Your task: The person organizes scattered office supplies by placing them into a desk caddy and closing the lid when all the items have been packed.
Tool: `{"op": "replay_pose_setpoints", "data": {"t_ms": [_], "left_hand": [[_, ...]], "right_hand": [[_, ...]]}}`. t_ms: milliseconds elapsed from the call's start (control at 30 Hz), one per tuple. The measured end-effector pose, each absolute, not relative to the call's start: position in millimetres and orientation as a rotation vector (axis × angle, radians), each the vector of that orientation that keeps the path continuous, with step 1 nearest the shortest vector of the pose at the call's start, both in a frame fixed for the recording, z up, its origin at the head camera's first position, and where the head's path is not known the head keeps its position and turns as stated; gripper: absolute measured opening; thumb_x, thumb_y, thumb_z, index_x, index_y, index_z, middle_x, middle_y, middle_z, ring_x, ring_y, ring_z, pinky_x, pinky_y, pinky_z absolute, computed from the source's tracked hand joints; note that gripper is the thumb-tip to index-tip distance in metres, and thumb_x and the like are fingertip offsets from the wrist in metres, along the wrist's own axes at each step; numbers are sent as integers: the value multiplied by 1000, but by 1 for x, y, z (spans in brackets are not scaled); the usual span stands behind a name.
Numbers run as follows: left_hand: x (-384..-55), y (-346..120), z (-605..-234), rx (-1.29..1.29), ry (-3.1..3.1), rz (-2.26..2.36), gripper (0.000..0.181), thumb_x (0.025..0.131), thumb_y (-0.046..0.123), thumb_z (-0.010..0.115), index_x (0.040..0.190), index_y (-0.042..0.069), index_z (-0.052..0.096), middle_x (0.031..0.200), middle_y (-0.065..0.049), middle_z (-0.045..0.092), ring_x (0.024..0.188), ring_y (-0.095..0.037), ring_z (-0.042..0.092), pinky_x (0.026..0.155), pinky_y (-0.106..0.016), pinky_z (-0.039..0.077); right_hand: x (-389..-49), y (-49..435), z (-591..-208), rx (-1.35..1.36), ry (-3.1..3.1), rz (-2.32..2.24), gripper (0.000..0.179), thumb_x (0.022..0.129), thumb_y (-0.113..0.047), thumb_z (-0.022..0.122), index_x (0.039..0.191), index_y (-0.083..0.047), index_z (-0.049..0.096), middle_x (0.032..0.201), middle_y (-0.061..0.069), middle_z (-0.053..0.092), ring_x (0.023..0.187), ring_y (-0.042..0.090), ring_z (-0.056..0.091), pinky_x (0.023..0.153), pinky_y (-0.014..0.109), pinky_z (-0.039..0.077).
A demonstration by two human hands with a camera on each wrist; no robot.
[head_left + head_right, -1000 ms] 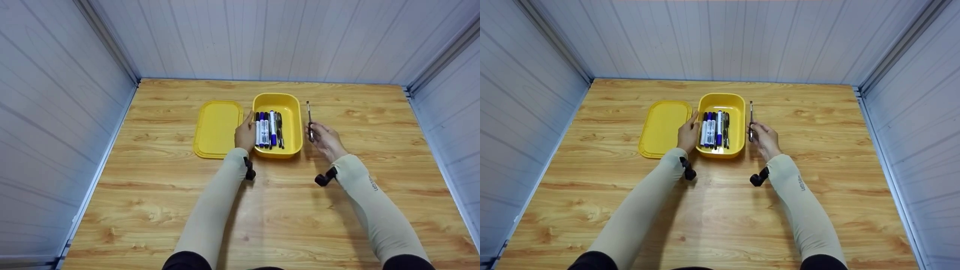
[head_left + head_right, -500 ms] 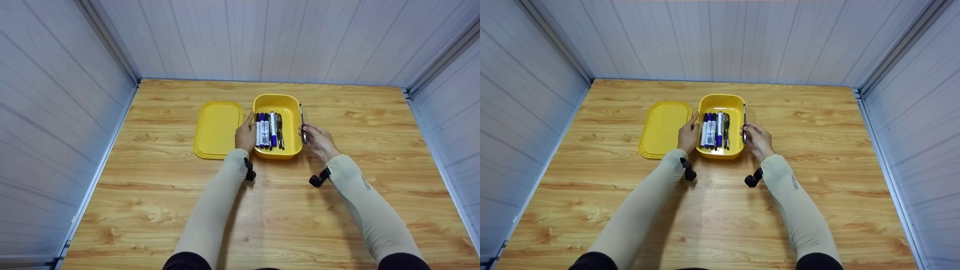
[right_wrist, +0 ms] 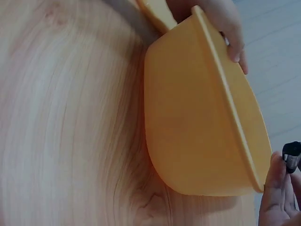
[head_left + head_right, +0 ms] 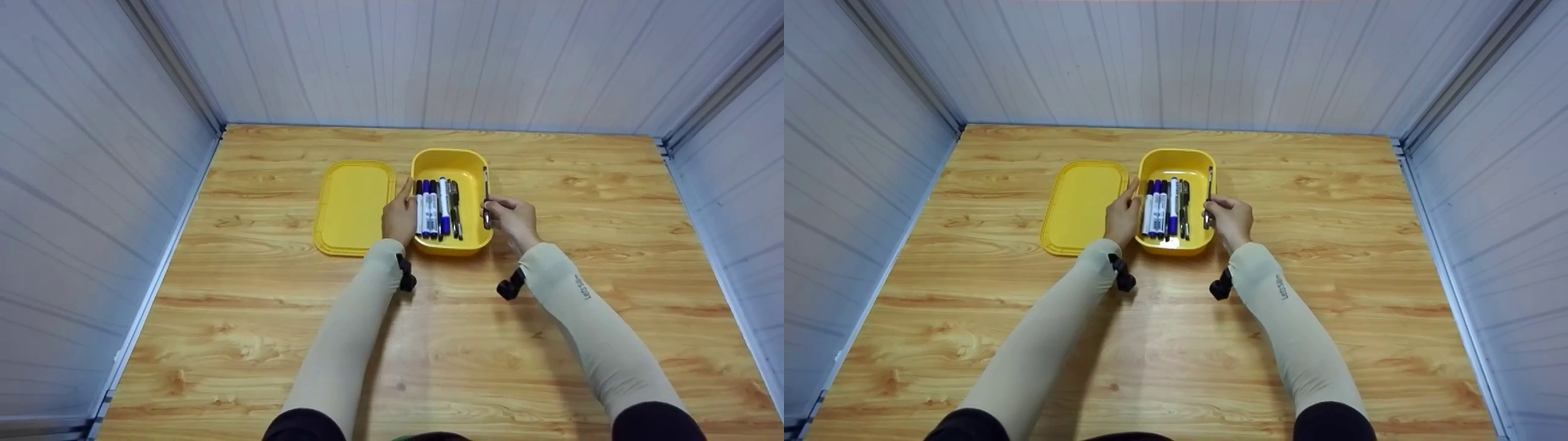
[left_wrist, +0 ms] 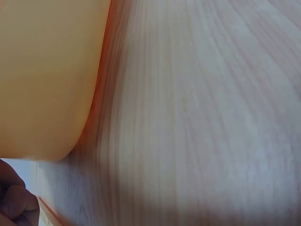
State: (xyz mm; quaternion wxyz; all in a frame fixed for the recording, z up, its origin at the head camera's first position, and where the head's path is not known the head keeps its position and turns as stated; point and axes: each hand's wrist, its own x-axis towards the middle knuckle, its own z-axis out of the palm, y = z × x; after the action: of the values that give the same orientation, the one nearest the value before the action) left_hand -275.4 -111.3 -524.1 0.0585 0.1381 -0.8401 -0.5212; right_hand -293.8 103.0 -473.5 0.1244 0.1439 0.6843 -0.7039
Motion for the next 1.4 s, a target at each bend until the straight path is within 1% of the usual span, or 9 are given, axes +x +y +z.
{"op": "replay_pose_setpoints", "data": {"t_ms": [133,300,367,500,600,667,833,1067,1400], "left_hand": [[-277,-113,-522,405,-2544,-1552,43,96,31,40,139,35,33,54,1,33,43,-11,31,41,-25,32],[-279,-117,-520,437,-2539,-1546,44,96,32,41,139,35,33,53,2,32,42,-12,29,41,-25,31],[-279,-119,-520,447,-2540,-1553,44,96,31,41,139,35,33,52,2,32,41,-12,29,40,-25,31],[-279,-122,-521,457,-2533,-1552,44,96,32,40,139,33,34,53,2,32,41,-11,29,40,-25,31],[-279,-122,-522,466,-2524,-1552,44,96,30,41,139,33,34,53,1,32,42,-11,29,40,-26,31],[-278,-121,-524,466,-2534,-1550,44,96,30,42,139,34,34,53,1,33,42,-11,30,41,-26,32],[-277,-115,-525,435,-2573,-1521,44,95,32,41,139,36,33,54,1,34,44,-12,32,42,-26,33],[-280,-111,-521,417,-2568,-1489,45,95,27,43,138,35,34,55,1,35,46,-12,33,44,-26,33],[-279,-113,-526,404,-2579,-1483,45,95,26,43,138,33,34,53,0,35,44,-12,32,44,-27,32]], "right_hand": [[-293,91,-474,322,2323,-1871,29,82,-10,65,109,0,64,94,10,65,75,15,62,62,24,50],[-293,72,-478,133,2707,-1587,24,81,-11,63,103,-2,68,90,8,66,76,15,60,60,22,48],[-294,67,-480,81,2769,-1511,23,81,-9,62,103,-3,68,89,7,65,73,17,60,57,24,49],[-298,57,-486,-58,2912,-1311,21,82,-8,62,101,-5,70,88,6,66,77,17,60,65,31,48],[-299,51,-493,-169,3019,-1170,18,82,-7,61,96,-5,71,87,7,67,83,18,61,72,33,46],[-298,48,-498,-207,3051,-1084,15,82,-6,58,89,-5,72,84,7,66,79,20,60,69,36,47],[-294,47,-507,-225,3134,-861,14,81,-5,55,76,-6,68,77,10,61,71,24,58,60,40,45],[-296,45,-507,-178,3213,-644,17,81,-4,52,73,-1,67,75,15,60,70,33,60,60,45,46],[-297,39,-509,-187,3130,-454,24,85,1,46,79,1,69,79,18,64,73,31,62,61,43,49]]}}
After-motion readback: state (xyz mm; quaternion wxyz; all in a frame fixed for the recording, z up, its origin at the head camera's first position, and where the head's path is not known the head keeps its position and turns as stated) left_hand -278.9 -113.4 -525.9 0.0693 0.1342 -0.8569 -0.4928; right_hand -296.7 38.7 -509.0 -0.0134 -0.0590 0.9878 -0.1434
